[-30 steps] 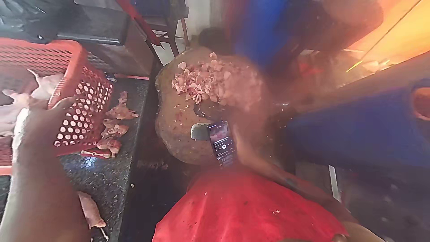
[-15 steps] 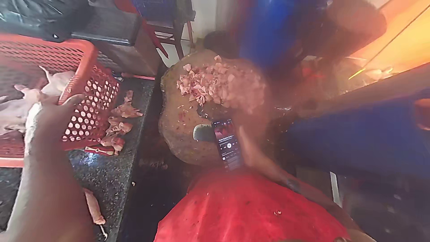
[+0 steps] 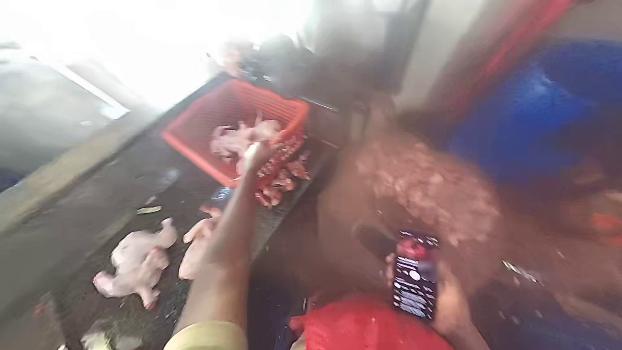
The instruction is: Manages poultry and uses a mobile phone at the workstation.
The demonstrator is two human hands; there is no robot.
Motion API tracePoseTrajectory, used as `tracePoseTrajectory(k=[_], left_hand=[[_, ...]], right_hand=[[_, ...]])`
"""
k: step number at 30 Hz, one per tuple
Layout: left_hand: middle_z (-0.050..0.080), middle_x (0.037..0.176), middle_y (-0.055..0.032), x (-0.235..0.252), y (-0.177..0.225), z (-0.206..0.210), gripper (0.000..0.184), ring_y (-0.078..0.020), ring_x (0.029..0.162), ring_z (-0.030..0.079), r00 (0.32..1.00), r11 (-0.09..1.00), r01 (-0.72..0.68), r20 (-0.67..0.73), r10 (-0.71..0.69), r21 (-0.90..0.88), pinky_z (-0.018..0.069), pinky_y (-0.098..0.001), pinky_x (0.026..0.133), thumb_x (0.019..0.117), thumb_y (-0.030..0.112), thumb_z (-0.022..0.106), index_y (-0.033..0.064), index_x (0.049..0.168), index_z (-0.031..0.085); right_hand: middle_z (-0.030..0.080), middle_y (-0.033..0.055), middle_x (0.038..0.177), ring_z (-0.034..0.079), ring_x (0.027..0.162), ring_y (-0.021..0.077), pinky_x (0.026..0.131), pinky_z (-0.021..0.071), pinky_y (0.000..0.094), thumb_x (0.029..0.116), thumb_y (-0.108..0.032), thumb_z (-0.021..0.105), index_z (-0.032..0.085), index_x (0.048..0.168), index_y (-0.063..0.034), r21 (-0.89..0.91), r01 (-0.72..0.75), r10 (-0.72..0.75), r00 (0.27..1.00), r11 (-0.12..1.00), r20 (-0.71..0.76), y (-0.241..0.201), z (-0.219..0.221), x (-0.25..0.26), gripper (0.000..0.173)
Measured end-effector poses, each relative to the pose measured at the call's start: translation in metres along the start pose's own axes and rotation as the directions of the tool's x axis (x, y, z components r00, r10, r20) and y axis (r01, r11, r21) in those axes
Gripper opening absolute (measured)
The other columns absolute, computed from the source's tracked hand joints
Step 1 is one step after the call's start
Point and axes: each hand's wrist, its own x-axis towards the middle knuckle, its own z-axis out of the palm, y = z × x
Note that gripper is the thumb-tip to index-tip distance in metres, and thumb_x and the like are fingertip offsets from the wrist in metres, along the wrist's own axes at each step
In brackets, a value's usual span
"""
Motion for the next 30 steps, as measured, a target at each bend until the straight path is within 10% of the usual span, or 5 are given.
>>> tracePoseTrajectory(k=[5, 30], left_hand=[[0.073, 0.111, -0.0164, -0.007, 0.013, -0.004, 0.065, -0.0402, 0.107, 0.068, 0.999, 0.998, 0.030, 0.033, -0.032, 0.049, 0.0502, -0.0714, 0.086, 0.0896, 0.076, 0.052, 0.0200, 0.117, 0.072], [0.070, 0.109, -0.0278, -0.004, 0.013, 0.006, 0.069, -0.0520, 0.107, 0.064, 0.998, 0.994, 0.003, -0.060, 0.003, 0.106, 0.0441, -0.0785, 0.085, 0.0897, 0.075, 0.057, 0.0117, 0.113, 0.072]], right_hand=[[0.068, 0.0193, 0.126, 0.070, 0.106, 0.0301, 0.091, 0.0581, 0.0449, 0.0870, -0.068, 0.061, 0.065, 0.135, -0.0165, -0.060, 0.038, -0.038, 0.999, 0.997, 0.007, -0.003, -0.011, 0.002, 0.071], [0.069, 0.0169, 0.125, 0.072, 0.102, 0.0288, 0.084, 0.0618, 0.0452, 0.0875, -0.074, 0.058, 0.059, 0.136, -0.0121, -0.189, 0.039, -0.063, 0.990, 0.981, -0.122, -0.020, -0.014, 0.015, 0.079]])
